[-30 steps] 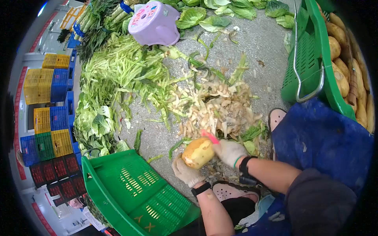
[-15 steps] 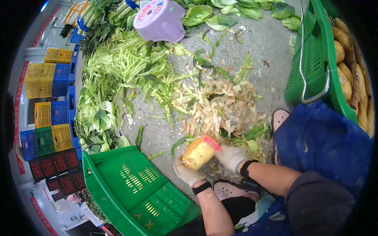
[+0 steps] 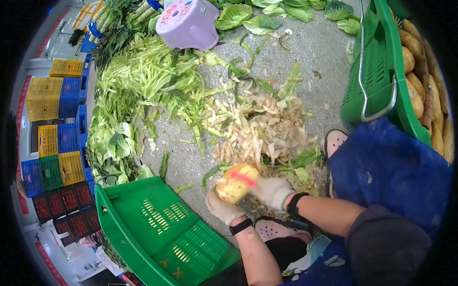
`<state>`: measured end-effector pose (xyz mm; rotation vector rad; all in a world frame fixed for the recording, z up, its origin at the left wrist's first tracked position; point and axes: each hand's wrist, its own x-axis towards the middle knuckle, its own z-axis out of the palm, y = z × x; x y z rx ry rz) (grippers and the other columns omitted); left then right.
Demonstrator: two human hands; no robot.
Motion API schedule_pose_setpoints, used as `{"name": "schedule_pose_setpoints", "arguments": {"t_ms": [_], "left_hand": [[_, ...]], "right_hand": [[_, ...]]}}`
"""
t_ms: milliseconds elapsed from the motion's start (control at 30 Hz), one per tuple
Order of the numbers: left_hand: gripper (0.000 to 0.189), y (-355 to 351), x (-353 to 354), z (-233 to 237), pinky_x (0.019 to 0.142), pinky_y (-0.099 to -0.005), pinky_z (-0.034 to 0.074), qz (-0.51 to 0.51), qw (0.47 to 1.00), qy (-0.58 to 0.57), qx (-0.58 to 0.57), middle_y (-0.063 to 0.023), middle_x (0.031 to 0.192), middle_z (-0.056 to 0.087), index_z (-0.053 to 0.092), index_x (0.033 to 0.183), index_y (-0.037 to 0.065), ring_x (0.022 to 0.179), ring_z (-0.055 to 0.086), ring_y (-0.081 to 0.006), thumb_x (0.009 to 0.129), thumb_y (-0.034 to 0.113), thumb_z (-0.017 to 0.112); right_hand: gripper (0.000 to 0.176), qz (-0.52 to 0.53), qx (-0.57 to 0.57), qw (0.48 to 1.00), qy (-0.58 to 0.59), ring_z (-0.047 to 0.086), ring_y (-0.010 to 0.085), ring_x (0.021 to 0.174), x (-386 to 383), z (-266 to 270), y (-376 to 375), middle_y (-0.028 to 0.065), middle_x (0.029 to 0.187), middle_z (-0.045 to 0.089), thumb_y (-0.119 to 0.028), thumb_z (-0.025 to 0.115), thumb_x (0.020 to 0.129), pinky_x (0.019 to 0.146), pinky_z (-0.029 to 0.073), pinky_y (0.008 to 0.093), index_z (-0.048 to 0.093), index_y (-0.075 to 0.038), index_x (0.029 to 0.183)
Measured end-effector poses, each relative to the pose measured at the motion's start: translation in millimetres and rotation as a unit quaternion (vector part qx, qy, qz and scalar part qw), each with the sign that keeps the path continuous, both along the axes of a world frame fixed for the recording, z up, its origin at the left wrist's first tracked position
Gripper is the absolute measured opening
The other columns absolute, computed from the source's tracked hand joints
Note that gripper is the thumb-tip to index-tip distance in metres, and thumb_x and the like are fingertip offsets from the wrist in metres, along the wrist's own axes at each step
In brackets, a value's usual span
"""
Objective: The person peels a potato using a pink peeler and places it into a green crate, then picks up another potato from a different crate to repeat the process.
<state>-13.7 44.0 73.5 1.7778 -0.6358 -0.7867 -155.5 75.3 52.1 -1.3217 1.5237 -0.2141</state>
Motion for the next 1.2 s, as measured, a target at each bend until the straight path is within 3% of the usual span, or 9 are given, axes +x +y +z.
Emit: {"name": "schedule_pose_setpoints", "arguments": {"t_ms": [167,367,500,533,633,733,900,1100,1200], "left_hand": [[0.028,-4.3,-7.9,13.0,0.081,-0.0346,0.053,0.056,0.996,0.069,-0.015,-0.0126,0.102,0.059,0.062,0.102,-0.006,0.093,0.061,-0.0236,0.089,0.014,0.048],[0.027,-0.8,-2.2,9.3,0.084,-0.0339,0.051,-0.052,0.999,-0.012,-0.012,-0.0151,0.105,0.063,0.064,0.103,-0.006,0.094,0.061,-0.0236,0.088,0.011,0.050],[0.024,0.2,4.0,3.9,0.086,-0.0334,0.051,-0.083,0.996,-0.006,-0.041,-0.0145,0.105,0.064,0.064,0.104,-0.006,0.095,0.061,-0.0229,0.087,0.007,0.053],[0.024,-0.1,2.1,4.1,0.086,-0.0339,0.051,-0.066,0.996,0.026,-0.045,-0.0145,0.105,0.064,0.064,0.104,-0.006,0.095,0.061,-0.0229,0.087,0.007,0.053],[0.025,1.2,-2.1,7.6,0.088,-0.0343,0.050,-0.067,0.997,0.027,-0.031,-0.0156,0.108,0.064,0.063,0.106,-0.007,0.097,0.061,-0.0228,0.088,0.006,0.053],[0.026,-0.6,-2.0,8.3,0.089,-0.0344,0.049,-0.074,0.997,0.008,-0.032,-0.0169,0.110,0.063,0.062,0.107,-0.008,0.099,0.061,-0.0229,0.088,0.006,0.052],[0.026,2.1,-5.2,13.2,0.089,-0.0348,0.049,-0.027,0.996,0.078,-0.017,-0.0168,0.109,0.063,0.062,0.108,-0.009,0.099,0.061,-0.0230,0.089,0.006,0.052],[0.026,-0.7,-0.5,8.2,0.083,-0.0348,0.052,-0.049,0.998,-0.018,-0.044,-0.0150,0.102,0.063,0.064,0.103,-0.007,0.093,0.062,-0.0231,0.089,0.012,0.053],[0.029,0.7,4.6,0.6,0.088,-0.0362,0.051,-0.003,0.997,0.074,-0.024,-0.0186,0.109,0.062,0.061,0.107,-0.009,0.100,0.060,-0.0251,0.088,0.010,0.049]], "right_hand": [[0.052,-0.025,0.115,0.992,0.037,0.066,0.0397,0.084,-23.4,-11.8,-21.5,0.0220,0.088,0.067,-0.048,0.034,0.095,0.075,0.051,0.0491,0.063,-0.008,0.110],[0.048,0.043,-0.052,0.997,-0.033,0.065,0.0405,0.082,2.5,41.3,-18.9,0.0225,0.087,0.066,-0.046,0.032,0.096,0.073,0.050,0.0510,0.063,-0.009,0.095],[0.048,0.026,0.008,0.999,0.036,0.067,0.0370,0.081,-24.8,-12.7,-16.2,0.0188,0.087,0.069,-0.046,0.036,0.096,0.072,0.051,0.0498,0.065,-0.008,0.098],[0.050,0.015,0.136,0.989,0.057,0.068,0.0350,0.083,-39.7,-14.6,-22.4,0.0196,0.091,0.069,-0.048,0.038,0.095,0.073,0.051,0.0501,0.064,-0.006,0.104],[0.051,-0.074,0.081,0.994,0.029,0.066,0.0369,0.085,-22.2,0.1,-10.7,0.0209,0.094,0.068,-0.052,0.040,0.094,0.076,0.050,0.0482,0.062,-0.008,0.111],[0.050,-0.010,0.027,1.000,-0.006,0.066,0.0388,0.086,4.3,31.2,-11.0,0.0221,0.093,0.068,-0.047,0.036,0.094,0.078,0.050,0.0482,0.063,-0.007,0.106],[0.048,-0.024,0.108,0.992,0.052,0.066,0.0390,0.084,-35.7,-4.0,-24.0,0.0215,0.091,0.068,-0.044,0.039,0.095,0.078,0.051,0.0481,0.065,-0.005,0.103],[0.052,-0.085,-0.030,0.996,-0.012,0.065,0.0398,0.085,-1.8,-15.3,-1.5,0.0216,0.089,0.067,-0.048,0.035,0.097,0.077,0.050,0.0479,0.062,-0.004,0.103],[0.056,-0.009,0.139,0.990,0.005,0.065,0.0402,0.084,-39.7,-24.1,-18.2,0.0226,0.086,0.067,-0.053,0.032,0.095,0.077,0.049,0.0479,0.062,-0.006,0.099]]}}
